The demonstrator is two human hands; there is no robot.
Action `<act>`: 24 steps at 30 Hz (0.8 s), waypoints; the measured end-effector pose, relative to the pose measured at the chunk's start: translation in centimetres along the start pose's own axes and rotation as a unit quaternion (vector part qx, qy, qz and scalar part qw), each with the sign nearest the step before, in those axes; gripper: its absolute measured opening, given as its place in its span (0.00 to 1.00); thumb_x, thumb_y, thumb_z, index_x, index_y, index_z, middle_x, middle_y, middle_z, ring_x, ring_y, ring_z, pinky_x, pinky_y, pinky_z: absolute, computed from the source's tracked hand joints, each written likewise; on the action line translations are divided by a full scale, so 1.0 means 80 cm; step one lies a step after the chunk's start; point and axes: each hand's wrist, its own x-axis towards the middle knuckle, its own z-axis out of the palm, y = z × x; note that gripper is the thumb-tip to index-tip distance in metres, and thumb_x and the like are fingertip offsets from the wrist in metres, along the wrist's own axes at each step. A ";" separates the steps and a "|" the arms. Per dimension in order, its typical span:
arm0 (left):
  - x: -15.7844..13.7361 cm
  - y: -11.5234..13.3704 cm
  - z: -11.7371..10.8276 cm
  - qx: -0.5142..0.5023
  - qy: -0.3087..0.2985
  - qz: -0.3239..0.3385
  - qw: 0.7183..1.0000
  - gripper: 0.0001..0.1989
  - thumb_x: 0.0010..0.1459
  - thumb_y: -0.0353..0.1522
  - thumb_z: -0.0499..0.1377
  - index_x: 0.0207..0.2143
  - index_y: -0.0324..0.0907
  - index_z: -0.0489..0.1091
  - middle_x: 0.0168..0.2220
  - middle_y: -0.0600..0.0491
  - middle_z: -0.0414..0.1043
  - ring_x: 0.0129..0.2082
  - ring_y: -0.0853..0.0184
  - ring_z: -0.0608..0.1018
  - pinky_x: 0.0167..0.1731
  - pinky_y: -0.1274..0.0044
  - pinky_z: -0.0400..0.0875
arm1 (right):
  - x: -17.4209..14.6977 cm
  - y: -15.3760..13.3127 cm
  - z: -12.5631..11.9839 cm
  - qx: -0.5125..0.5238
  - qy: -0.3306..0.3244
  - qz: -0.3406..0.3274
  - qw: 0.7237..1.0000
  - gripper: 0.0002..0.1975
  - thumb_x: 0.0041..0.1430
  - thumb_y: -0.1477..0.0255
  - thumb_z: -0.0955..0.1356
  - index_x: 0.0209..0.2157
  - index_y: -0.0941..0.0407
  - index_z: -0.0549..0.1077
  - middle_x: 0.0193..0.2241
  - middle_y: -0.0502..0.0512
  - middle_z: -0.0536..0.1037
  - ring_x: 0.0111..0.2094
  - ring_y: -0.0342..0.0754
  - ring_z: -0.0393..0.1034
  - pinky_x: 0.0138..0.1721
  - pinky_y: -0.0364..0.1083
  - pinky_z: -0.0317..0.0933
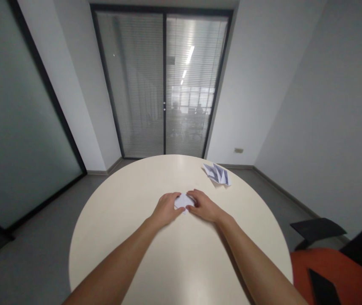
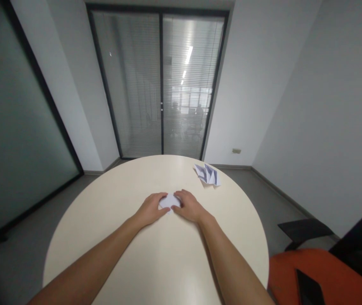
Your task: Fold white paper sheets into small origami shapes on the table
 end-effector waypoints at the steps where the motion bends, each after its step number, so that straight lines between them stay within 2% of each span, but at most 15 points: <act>1: 0.000 0.000 0.000 -0.004 -0.001 0.000 1.000 0.26 0.53 0.34 0.67 0.54 0.40 0.71 0.52 0.43 0.75 0.52 0.54 0.76 0.55 0.63 0.67 | 0.000 0.001 0.000 -0.018 -0.001 0.000 1.000 0.17 0.54 0.65 0.73 0.45 0.56 0.76 0.45 0.60 0.78 0.51 0.58 0.69 0.57 0.57 0.57; 3: 0.000 0.000 0.001 -0.005 -0.002 -0.001 1.000 0.25 0.53 0.34 0.66 0.54 0.40 0.70 0.52 0.43 0.75 0.52 0.54 0.75 0.55 0.64 0.67 | 0.002 0.002 0.001 -0.039 -0.009 0.016 0.999 0.15 0.53 0.63 0.73 0.40 0.56 0.76 0.43 0.61 0.77 0.53 0.59 0.67 0.58 0.58 0.55; 6: -0.001 -0.003 0.003 0.006 0.003 -0.004 1.000 0.26 0.54 0.35 0.66 0.55 0.39 0.70 0.53 0.42 0.74 0.53 0.54 0.75 0.55 0.63 0.66 | 0.005 0.002 0.004 -0.042 -0.002 0.057 0.997 0.14 0.50 0.63 0.74 0.35 0.57 0.74 0.37 0.59 0.76 0.45 0.56 0.69 0.51 0.54 0.61; 8: -0.001 -0.005 0.004 0.014 0.006 -0.011 1.000 0.28 0.54 0.37 0.66 0.56 0.38 0.69 0.54 0.41 0.73 0.54 0.52 0.74 0.56 0.63 0.65 | 0.005 0.004 0.006 -0.018 0.009 0.085 0.996 0.15 0.47 0.64 0.75 0.34 0.57 0.73 0.36 0.57 0.75 0.41 0.53 0.69 0.45 0.51 0.63; 12: -0.002 -0.004 0.003 0.011 0.001 -0.032 0.999 0.32 0.53 0.38 0.67 0.58 0.37 0.66 0.56 0.40 0.72 0.56 0.52 0.73 0.57 0.63 0.65 | 0.005 0.012 0.012 0.097 0.030 0.140 0.985 0.18 0.44 0.66 0.76 0.37 0.56 0.72 0.34 0.53 0.76 0.35 0.49 0.69 0.36 0.47 0.63; 17: 0.000 -0.002 0.004 -0.009 0.012 -0.043 0.999 0.34 0.49 0.35 0.69 0.59 0.40 0.65 0.54 0.42 0.73 0.54 0.54 0.74 0.55 0.65 0.67 | 0.006 0.013 0.012 0.250 0.002 0.156 0.955 0.20 0.45 0.66 0.76 0.39 0.56 0.69 0.32 0.50 0.75 0.31 0.46 0.69 0.31 0.44 0.62; 20: 0.002 -0.002 0.003 -0.033 0.039 -0.025 0.998 0.31 0.51 0.32 0.68 0.58 0.41 0.66 0.55 0.44 0.72 0.54 0.56 0.74 0.55 0.66 0.67 | 0.007 0.007 0.008 0.276 0.023 0.130 0.952 0.19 0.47 0.67 0.75 0.40 0.55 0.68 0.33 0.50 0.75 0.33 0.46 0.70 0.33 0.45 0.63; 24: 0.006 0.001 -0.002 -0.070 0.084 -0.015 0.994 0.23 0.59 0.30 0.61 0.57 0.42 0.66 0.53 0.47 0.74 0.50 0.61 0.76 0.51 0.69 0.70 | 0.011 -0.005 0.002 0.232 0.081 0.084 0.966 0.21 0.52 0.68 0.73 0.47 0.54 0.70 0.36 0.51 0.77 0.40 0.49 0.72 0.43 0.49 0.64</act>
